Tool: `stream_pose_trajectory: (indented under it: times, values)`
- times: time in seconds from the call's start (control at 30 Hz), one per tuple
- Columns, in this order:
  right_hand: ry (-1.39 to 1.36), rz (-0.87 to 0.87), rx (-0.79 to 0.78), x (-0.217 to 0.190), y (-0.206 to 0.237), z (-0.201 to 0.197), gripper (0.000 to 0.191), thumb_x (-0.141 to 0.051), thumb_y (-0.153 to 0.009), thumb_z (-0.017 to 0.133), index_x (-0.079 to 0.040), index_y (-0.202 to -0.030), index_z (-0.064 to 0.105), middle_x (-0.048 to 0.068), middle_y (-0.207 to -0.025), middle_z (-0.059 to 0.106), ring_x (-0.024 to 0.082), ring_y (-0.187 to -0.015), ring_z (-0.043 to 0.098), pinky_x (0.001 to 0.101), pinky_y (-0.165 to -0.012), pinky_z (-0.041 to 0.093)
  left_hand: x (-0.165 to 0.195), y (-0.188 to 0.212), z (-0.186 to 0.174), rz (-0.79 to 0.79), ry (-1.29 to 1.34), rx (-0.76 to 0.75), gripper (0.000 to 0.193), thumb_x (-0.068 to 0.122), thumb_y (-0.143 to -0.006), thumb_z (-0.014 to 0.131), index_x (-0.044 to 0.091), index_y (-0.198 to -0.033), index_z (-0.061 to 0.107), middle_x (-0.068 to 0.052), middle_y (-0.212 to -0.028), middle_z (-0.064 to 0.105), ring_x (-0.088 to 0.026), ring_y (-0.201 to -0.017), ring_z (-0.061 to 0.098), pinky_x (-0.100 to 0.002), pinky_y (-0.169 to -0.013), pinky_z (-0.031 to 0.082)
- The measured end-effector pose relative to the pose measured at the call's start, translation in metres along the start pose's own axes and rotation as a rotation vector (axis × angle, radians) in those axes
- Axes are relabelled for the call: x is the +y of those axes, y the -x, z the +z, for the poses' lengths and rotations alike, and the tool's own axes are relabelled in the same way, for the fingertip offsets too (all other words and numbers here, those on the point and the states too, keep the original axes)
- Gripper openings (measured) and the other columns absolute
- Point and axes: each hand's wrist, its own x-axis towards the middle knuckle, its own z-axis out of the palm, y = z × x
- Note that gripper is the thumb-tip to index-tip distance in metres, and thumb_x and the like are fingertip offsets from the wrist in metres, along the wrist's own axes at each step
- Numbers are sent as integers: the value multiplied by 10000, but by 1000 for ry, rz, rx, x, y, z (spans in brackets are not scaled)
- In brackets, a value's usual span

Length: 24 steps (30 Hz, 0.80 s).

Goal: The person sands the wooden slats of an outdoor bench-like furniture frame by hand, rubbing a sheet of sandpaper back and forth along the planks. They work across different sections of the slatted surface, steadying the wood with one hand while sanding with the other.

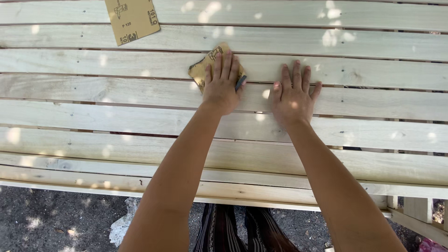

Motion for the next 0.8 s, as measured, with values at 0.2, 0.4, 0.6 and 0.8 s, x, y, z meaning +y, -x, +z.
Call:
stream_pose_trajectory:
  times: [0.2, 0.4, 0.6, 0.8]
  values:
    - [-23, -43, 30, 0, 1, 6, 638, -453, -1068, 174, -170, -1636, 244, 72, -1720, 86, 332, -1577, 40, 628, -1234, 4, 20, 135, 23, 121, -65, -146, 782, 504, -1015, 351, 115, -1633, 73, -97, -1708, -21, -348, -1562, -33, -597, -1225, 21]
    - [-14, -46, 34, -2, 2, 7, 651, -475, -1064, 162, -154, -1622, 259, 89, -1716, 80, 346, -1565, 20, 650, -1209, -7, 18, 27, 6, 9, -14, -17, 738, 501, -1050, 329, 141, -1648, 90, -74, -1725, -8, -341, -1582, -25, -592, -1251, 22]
    - [-79, -52, 45, 2, 0, 7, 627, -473, -1069, 158, -175, -1602, 301, 79, -1704, 115, 326, -1568, 39, 637, -1222, -15, 21, -57, -17, -104, -5, 18, 709, 496, -1083, 243, 126, -1652, 40, -62, -1732, -43, -320, -1591, -48, -536, -1278, 22]
    - [-122, -95, 82, 5, -3, 14, 627, -475, -1066, 170, -172, -1577, 367, 76, -1701, 172, 314, -1565, 83, 621, -1227, -12, 40, 96, 18, 111, -38, -61, 728, 475, -1035, 306, 143, -1638, 70, -81, -1710, -24, -350, -1559, -27, -594, -1224, 30]
